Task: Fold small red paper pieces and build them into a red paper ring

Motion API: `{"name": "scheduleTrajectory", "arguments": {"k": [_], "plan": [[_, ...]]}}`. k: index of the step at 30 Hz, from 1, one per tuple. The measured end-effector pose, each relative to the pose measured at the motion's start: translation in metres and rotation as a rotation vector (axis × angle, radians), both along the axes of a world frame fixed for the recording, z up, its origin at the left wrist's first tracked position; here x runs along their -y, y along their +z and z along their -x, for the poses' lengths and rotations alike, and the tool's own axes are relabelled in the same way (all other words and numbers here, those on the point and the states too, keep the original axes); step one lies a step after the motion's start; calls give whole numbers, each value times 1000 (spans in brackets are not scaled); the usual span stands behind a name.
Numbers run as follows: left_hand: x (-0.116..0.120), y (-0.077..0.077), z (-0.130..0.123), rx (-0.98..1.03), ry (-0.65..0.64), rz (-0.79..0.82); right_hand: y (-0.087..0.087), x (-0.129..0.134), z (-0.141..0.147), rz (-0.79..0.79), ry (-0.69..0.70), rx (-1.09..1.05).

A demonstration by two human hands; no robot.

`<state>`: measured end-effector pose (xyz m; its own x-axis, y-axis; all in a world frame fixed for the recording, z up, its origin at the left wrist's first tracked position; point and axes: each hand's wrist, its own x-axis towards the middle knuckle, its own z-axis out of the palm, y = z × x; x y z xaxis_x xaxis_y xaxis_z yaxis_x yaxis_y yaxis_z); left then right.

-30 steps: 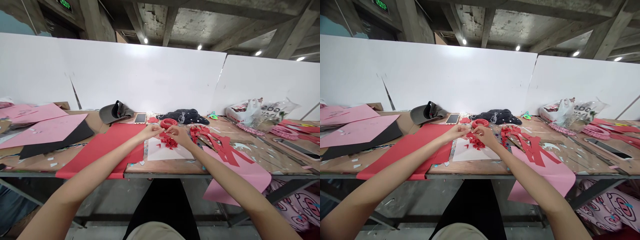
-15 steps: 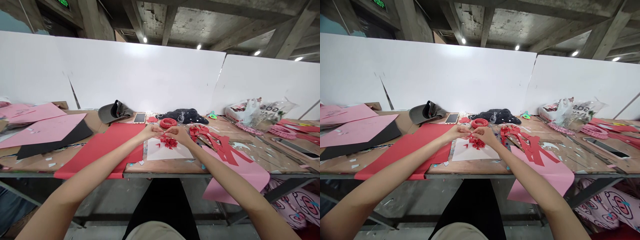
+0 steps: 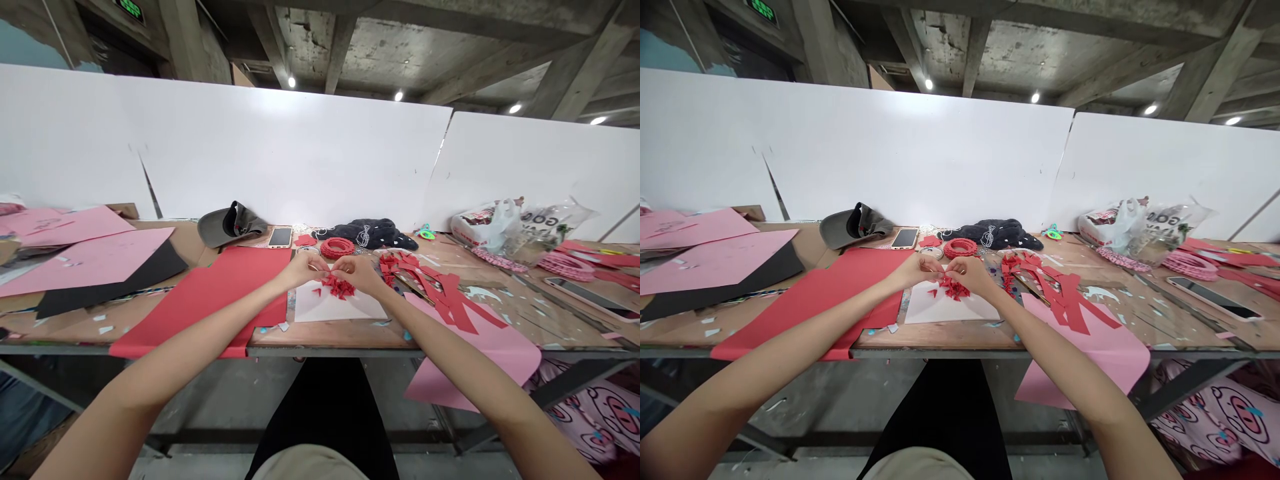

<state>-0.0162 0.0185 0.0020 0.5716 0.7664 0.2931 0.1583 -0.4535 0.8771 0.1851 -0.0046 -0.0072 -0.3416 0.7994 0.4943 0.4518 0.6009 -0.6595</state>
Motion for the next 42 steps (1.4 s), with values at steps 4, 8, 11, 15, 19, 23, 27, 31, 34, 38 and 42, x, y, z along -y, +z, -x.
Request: {"name": "scheduleTrajectory", "arguments": {"k": [4, 8, 11, 15, 19, 23, 27, 31, 34, 38, 42], "plan": [[1, 0, 1, -46, 10, -27, -2, -1, 0, -11, 8, 7], [2, -1, -2, 32, 71, -28, -2, -3, -1, -25, -7, -102], [3, -2, -4, 109, 94, 14, -1, -1, 0, -87, -19, -193], [3, -2, -5, 148, 40, 143, 1, 4, 3, -244, -90, -169], [4, 0, -4, 202, 12, 279, 2, 8, 3, -378, -66, -108], [2, 1, -2, 295, -3, 431, 3, 8, 3, -480, 11, -70], [-3, -1, 0, 367, -15, 578, 2, 6, 1, -501, -5, -28], [-4, -1, 1, 383, -39, 589, 2, 6, 1, -522, -1, -8], [-1, 1, 0, 379, -27, 575, 2, 6, 1, -547, 27, 7], [4, 5, -1, 383, 23, 568, 0, 5, 1, -540, 40, 27], [7, 8, -2, 387, 15, 589, -1, 3, 0, -516, 24, 56]]}}
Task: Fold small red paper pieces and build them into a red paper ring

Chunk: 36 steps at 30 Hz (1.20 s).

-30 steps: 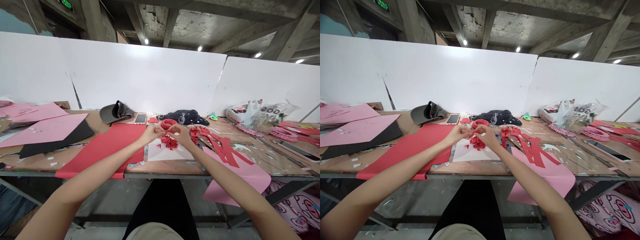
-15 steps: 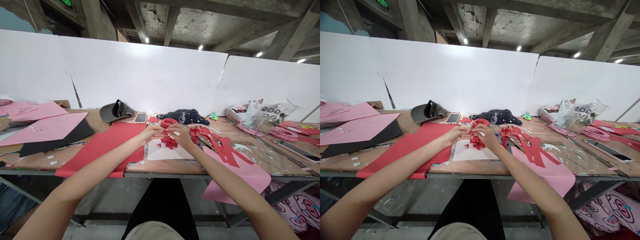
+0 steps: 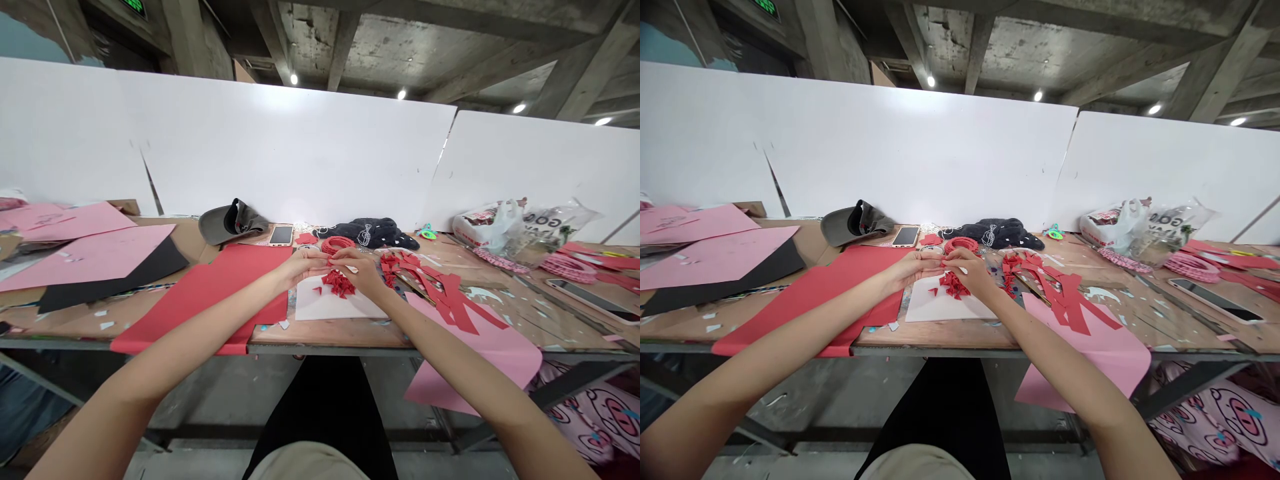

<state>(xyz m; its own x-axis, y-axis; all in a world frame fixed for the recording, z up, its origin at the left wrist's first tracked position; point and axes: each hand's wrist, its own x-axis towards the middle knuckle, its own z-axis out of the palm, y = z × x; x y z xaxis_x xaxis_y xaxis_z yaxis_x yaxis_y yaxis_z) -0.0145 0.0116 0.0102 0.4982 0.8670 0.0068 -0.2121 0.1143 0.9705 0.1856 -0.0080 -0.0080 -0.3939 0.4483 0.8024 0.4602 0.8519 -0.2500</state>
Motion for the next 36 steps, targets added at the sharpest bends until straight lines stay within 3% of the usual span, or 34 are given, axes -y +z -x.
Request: {"name": "scheduleTrajectory", "arguments": {"k": [12, 18, 22, 29, 36], "plan": [[-9, -8, 1, 9, -8, -62, 1, 0, -1, -17, 66, -1], [-6, -9, 1, -198, 0, -500, 6, 1, -5, 55, 38, 4], [7, -4, 4, -379, -87, -774, 10, 0, -11, 202, 152, 192], [15, 9, 14, -533, -309, -908, 15, 2, -15, 677, 297, 193], [17, 10, 13, -614, -346, -1058, 15, 3, -13, 730, 323, 213]]}}
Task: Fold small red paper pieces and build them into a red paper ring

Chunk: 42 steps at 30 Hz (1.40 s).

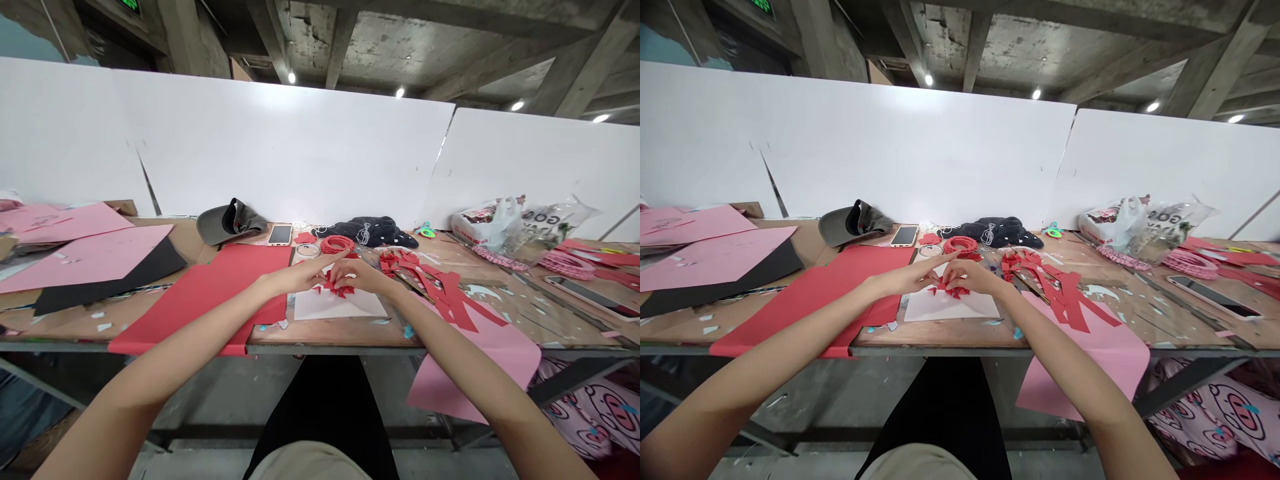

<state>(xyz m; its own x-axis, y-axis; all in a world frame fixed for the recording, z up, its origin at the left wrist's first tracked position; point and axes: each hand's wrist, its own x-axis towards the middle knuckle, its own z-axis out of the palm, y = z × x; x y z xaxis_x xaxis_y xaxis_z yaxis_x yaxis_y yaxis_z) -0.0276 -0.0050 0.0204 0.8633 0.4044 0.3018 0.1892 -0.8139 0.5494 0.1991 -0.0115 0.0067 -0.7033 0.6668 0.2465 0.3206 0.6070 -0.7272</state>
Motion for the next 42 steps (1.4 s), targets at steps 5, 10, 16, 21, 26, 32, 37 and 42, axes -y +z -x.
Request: {"name": "scheduleTrajectory", "arguments": {"k": [5, 10, 16, 21, 26, 32, 37, 42], "plan": [[7, 3, -4, 16, -59, -53, -3, -4, 2, -39, -19, 54], [10, 6, -4, 41, -73, -40, -5, -5, 1, -26, -10, 77], [10, 7, -4, 36, -55, -78, 0, 3, 2, 61, -19, 28], [8, 6, -4, 41, 12, -135, -1, -1, 1, 93, -112, -100], [7, 6, -5, 30, 18, -142, -4, -8, -1, 128, -192, -128], [7, 4, -7, 62, -4, -191, -7, -12, -1, 165, -204, -168], [6, 3, -8, 85, 7, -198, -13, -16, 1, 147, -170, -206], [6, -1, -10, 127, 50, -130, -19, -20, 4, 58, -208, -240]]}}
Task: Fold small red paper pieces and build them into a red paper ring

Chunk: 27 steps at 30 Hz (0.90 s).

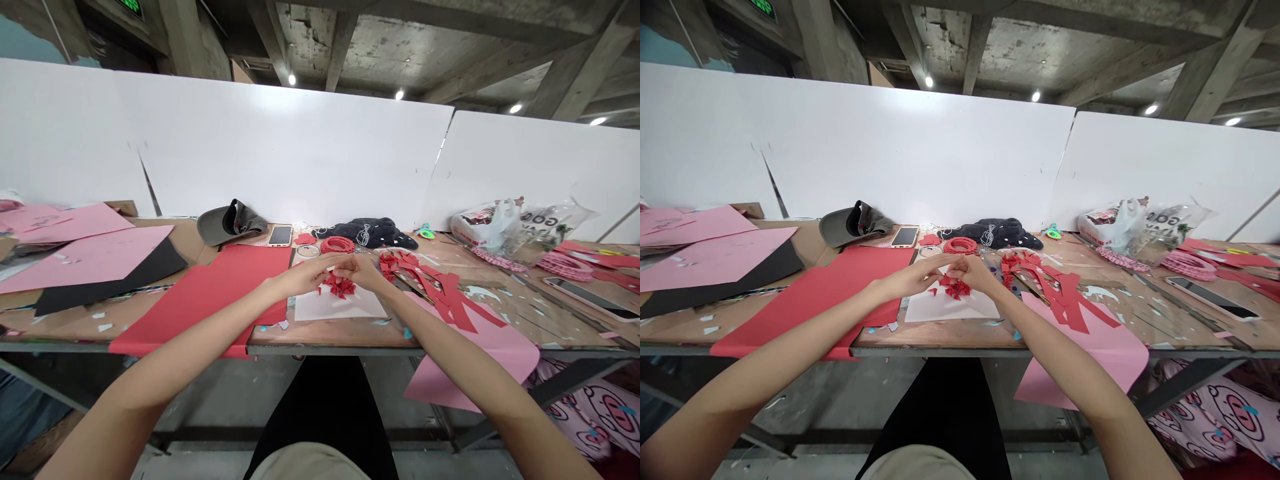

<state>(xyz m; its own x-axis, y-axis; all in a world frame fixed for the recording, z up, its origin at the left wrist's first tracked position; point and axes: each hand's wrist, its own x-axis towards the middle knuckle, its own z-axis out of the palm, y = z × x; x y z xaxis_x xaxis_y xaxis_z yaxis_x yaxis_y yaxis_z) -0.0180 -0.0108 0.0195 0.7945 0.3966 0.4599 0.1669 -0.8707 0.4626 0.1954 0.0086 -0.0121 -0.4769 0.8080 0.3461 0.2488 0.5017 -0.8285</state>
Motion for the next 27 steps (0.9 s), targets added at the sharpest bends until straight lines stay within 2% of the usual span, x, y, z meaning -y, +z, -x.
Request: {"name": "scheduleTrajectory", "arguments": {"k": [3, 6, 9, 13, 16, 20, 27], "plan": [[-4, -5, -1, 107, 41, 78, 2, 1, 0, -7, -16, -90], [-8, -8, -4, 242, 103, 224, 8, 5, -1, -27, -44, -169], [-9, -7, -6, 377, 110, 486, 12, 9, -1, -70, -103, -246], [-10, -5, -6, 434, 102, 868, 14, 12, 1, -125, -148, -270], [-12, -7, -5, 483, 89, 1039, 14, 13, 3, -233, -203, -228], [-16, -10, -5, 541, 87, 1137, 13, 15, 6, -330, -190, -185], [-21, -12, -1, 504, 139, 1138, 13, 19, 8, -343, -161, -153]]}}
